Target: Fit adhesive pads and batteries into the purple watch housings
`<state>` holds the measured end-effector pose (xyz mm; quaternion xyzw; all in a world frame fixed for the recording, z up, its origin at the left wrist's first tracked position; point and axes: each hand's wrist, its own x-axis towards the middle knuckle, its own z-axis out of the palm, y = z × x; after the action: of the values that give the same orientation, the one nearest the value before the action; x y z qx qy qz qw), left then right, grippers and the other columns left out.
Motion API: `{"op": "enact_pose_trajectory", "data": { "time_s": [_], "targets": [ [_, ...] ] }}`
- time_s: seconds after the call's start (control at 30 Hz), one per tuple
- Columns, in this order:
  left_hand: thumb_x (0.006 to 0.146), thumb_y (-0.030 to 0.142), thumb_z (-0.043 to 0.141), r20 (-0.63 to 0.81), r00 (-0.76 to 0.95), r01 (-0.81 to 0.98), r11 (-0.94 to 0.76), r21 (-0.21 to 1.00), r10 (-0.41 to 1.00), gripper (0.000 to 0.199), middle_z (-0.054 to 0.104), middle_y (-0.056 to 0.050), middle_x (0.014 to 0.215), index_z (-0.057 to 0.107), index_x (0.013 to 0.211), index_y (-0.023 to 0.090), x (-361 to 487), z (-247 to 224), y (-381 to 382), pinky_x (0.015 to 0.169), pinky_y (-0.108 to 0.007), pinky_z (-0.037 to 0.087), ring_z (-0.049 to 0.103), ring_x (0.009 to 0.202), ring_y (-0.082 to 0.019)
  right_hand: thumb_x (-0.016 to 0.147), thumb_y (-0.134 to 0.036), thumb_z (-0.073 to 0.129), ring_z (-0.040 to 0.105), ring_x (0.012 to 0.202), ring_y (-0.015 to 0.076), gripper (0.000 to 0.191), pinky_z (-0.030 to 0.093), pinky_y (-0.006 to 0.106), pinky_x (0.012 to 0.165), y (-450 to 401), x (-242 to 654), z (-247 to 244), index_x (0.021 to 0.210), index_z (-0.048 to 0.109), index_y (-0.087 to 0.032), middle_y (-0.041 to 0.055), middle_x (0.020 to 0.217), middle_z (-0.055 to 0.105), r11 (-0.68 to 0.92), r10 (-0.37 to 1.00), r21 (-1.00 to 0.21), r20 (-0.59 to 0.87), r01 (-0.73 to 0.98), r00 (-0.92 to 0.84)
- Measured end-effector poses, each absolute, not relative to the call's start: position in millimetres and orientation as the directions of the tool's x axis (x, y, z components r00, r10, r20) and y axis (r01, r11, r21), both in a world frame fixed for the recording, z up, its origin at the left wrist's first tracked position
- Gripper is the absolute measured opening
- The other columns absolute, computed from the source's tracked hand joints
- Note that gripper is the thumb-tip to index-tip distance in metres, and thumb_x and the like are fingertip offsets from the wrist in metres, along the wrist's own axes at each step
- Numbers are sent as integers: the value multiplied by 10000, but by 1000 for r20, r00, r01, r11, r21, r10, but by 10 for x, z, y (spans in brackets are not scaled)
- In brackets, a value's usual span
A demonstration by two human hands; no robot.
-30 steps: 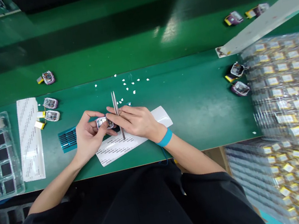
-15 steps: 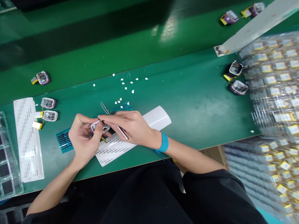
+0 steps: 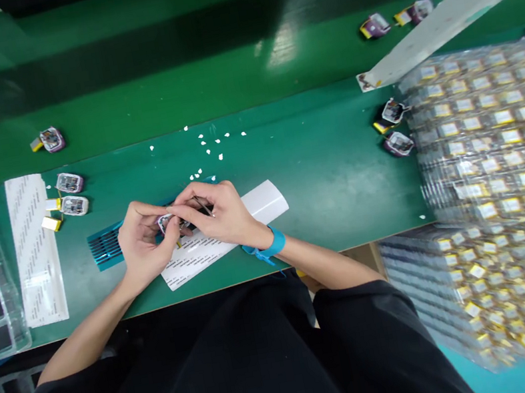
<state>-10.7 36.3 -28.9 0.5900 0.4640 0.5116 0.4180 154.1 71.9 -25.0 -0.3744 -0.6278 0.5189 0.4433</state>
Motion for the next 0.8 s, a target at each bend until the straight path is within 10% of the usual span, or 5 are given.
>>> {"op": "enact_pose_trajectory", "data": {
  "time_s": [0.23,0.5,0.8],
  "targets": [
    [972,186,646,290,275,212,-352,912,917,87,810,-74,961,649,1058,184,-232,-44,229,722,-284,614,771,803,-162,1065,-349,464,722,784,148,326,607,338,758,732,1879,24,1312,664,-277,1,996,796,393,899,-904,338,169,-279],
    [993,63,490,218,704,435,-652,621,676,182,722,-130,1328,584,1081,191,-311,-269,-6,1177,-579,438,636,1324,-280,1036,-327,503,637,564,126,484,501,272,528,233,2314,-197,608,694,-209,19,641,711,255,961,-909,199,330,-192],
    [977,111,512,199,716,424,-644,636,669,191,693,-107,1382,587,1120,215,-366,-304,27,1242,-593,365,599,1368,-266,939,-395,659,720,572,173,380,593,283,508,15,2269,-388,616,720,-204,50,701,764,-44,995,-955,-70,295,-76]
  ]
}}
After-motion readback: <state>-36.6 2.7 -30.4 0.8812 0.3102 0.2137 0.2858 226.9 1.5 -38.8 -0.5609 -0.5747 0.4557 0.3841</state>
